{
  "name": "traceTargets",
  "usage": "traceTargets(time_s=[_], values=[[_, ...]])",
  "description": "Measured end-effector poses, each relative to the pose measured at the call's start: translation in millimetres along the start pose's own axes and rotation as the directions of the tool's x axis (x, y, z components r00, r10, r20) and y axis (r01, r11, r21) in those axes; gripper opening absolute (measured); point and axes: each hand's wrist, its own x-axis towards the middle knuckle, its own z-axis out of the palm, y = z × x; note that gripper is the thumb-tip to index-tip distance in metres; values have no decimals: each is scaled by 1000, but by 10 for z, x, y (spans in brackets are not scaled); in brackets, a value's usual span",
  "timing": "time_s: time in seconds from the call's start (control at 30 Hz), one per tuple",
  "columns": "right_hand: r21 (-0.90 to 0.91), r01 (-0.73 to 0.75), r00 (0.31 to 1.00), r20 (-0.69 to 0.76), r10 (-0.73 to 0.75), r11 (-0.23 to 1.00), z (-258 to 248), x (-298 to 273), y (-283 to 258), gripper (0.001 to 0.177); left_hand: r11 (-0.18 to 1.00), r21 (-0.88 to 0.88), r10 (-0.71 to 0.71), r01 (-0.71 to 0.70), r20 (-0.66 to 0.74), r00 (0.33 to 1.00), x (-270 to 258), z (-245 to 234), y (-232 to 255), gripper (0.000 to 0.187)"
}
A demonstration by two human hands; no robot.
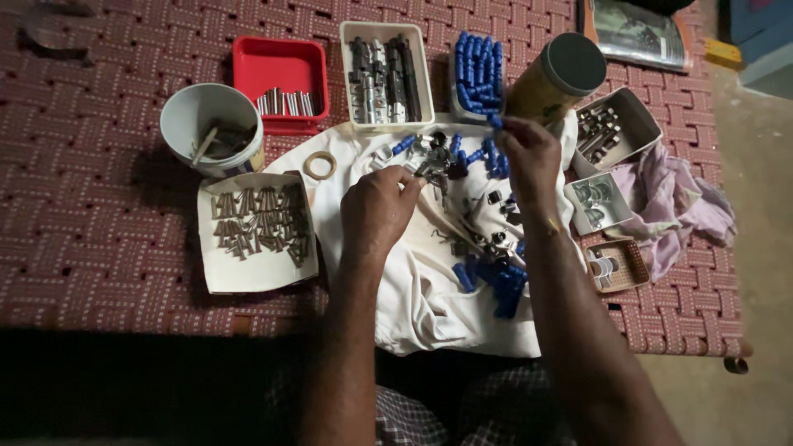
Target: The person picks up and joins small metal and blue plastic components by hand, taking items from various trays and placing finished pieces back onto a white cloth.
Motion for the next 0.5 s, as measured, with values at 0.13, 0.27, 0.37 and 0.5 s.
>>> traceTargets(time_s=[0.13, 0.27, 0.37, 0.5], values=[[-325, 90, 989, -83, -124, 941, 96, 340, -73, 20, 999, -32, -15, 15, 14, 1000, 17, -4, 17, 27], [-495, 205, 937, -151, -316, 844, 221, 634, 7, 18, 999, -31, -15, 16, 5, 1000, 14, -1, 19, 27], [-658, 150, 933, -152, -325, 738, 249, 803, 107, 14, 999, -44, -26, 26, 1, 1000, 15, -39, -5, 28], [-700, 71, 936, -199, -290, 711, 304, 918, 218, 13, 999, -29, -34, 34, -20, 999, 15, -87, -17, 27]])
